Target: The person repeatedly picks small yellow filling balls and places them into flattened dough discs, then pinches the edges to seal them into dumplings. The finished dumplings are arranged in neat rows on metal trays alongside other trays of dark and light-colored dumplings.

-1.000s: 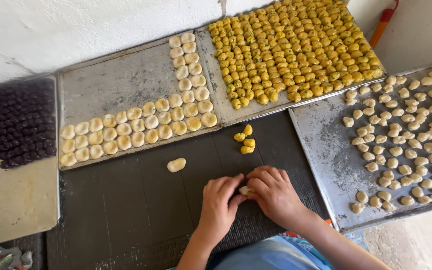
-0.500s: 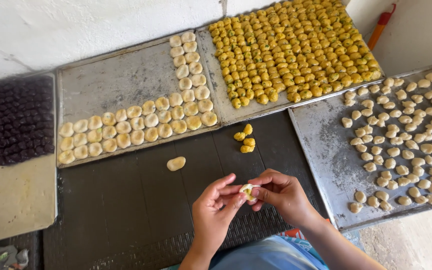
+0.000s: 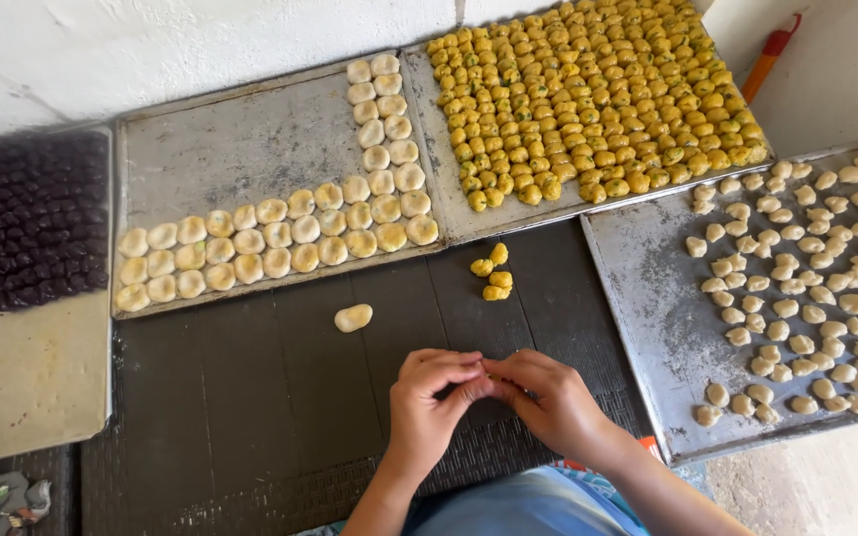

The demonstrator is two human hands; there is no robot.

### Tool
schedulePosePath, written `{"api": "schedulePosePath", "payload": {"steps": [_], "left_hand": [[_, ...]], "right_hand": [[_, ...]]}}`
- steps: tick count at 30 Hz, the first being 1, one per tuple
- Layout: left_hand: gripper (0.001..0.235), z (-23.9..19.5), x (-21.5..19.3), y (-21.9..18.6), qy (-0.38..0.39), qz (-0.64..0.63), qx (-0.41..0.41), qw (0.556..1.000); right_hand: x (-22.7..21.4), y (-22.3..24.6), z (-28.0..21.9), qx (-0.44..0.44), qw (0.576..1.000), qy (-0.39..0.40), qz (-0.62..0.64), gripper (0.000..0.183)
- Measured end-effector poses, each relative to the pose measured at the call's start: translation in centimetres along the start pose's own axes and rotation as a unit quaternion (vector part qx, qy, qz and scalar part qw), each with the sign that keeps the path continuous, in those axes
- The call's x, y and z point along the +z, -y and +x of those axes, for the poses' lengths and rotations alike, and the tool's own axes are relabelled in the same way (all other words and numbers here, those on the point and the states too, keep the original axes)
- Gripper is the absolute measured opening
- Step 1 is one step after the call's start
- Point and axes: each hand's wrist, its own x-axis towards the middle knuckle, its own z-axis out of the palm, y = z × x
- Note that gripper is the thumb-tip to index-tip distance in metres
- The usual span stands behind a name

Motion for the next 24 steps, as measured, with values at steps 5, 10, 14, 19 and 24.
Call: {"api": "schedulePosePath", "payload": {"steps": [5, 10, 14, 19, 24], "left_hand": [[0.021, -0.6, 0.0, 1.7, 0.103, 0.309, 0.131, 0.936], [0.046, -0.5, 1.6, 2.1, -0.01, 0.249, 0.077, 0.965], [0.053, -0.8, 1.6, 2.7, 0.002, 0.283, 0.115, 0.952], [0.078, -0.3, 0.5, 0.8, 0.127, 0.188, 0.076, 0.971], [0.076, -1.6, 0.0, 2.1, 0.087, 0.221, 0.039, 0.971]], "right_hand": [[-0.2, -1.4, 0.8, -0.206, 0.934, -0.043, -0.287, 0.031], [0.4, 0.1, 0.2, -0.269, 0.915, -0.087, -0.288, 0.037], [-0.8, 0.1, 2.6, -0.16, 0.958, -0.074, -0.227, 0.022], [-3.5, 4.7, 9.3, 0.183, 0.912, 0.268, -0.253, 0.039], [-1.5, 2.2, 8.8, 0.115, 0.856, 0.297, -0.406, 0.058]]}}
